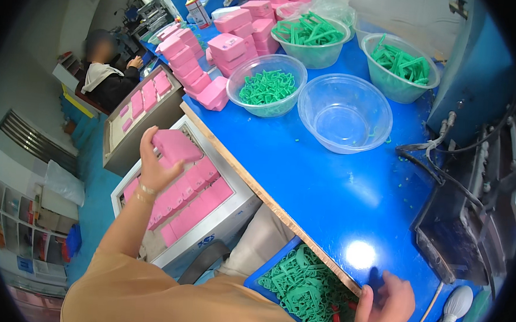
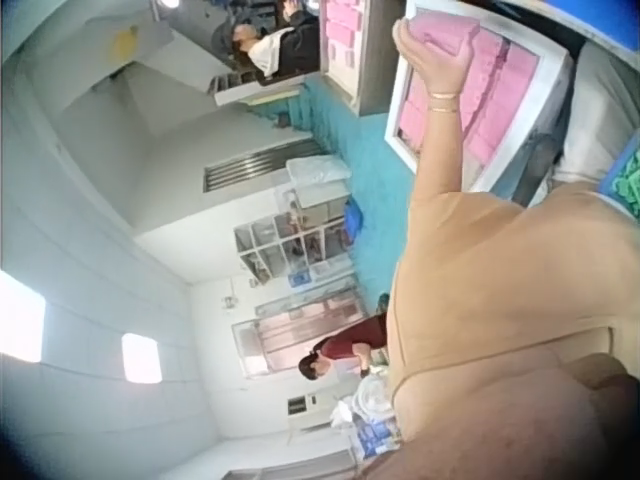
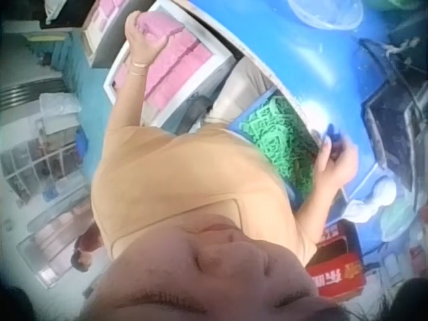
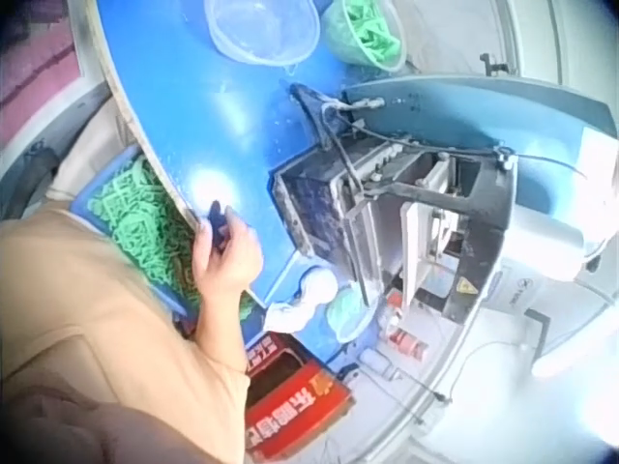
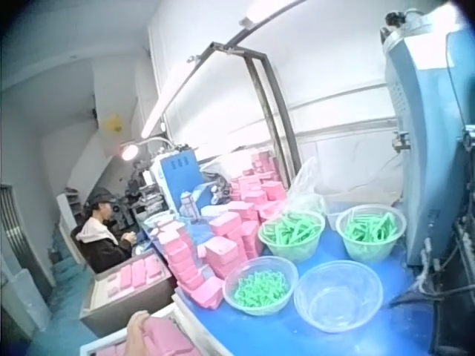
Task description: The recorder is assembling green wax jewelry components into pink rubber molds and placing them into a press machine.
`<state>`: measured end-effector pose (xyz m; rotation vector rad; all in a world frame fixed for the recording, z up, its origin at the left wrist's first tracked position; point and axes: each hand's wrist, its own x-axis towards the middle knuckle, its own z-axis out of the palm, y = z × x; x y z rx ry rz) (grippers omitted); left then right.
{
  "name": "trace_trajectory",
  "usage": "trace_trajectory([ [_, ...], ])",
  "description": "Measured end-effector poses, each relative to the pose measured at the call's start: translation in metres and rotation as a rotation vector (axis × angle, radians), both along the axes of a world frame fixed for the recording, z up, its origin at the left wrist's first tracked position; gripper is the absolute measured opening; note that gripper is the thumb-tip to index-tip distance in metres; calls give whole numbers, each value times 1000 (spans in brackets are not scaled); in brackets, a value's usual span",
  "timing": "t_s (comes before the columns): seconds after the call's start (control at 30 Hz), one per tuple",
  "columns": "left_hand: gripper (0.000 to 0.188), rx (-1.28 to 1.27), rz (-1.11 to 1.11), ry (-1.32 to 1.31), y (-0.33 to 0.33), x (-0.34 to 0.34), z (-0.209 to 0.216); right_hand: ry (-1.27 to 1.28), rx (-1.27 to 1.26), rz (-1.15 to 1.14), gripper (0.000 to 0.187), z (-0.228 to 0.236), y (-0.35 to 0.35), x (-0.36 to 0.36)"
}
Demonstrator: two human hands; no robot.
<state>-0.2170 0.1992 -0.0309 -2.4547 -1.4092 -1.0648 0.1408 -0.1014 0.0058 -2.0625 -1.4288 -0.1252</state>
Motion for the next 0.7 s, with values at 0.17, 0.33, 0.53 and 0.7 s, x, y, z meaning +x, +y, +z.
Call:
trace_trajectory([
  [0.17,95,-109,-788,-401,-88,95,56,972,164,269,91,12,15,-25],
  [0.33,53,-163,-1359,-278,-153,175,90,1266,38,741,115,40,36,-44],
  [0.53,114,-720,-1197,-136,-200,202,86,1211,512,588,97,45,6,-34],
  [0.7,98,-1170,-1319,-380,-214,221,78,1285,597,434,97,45,-10,-31],
])
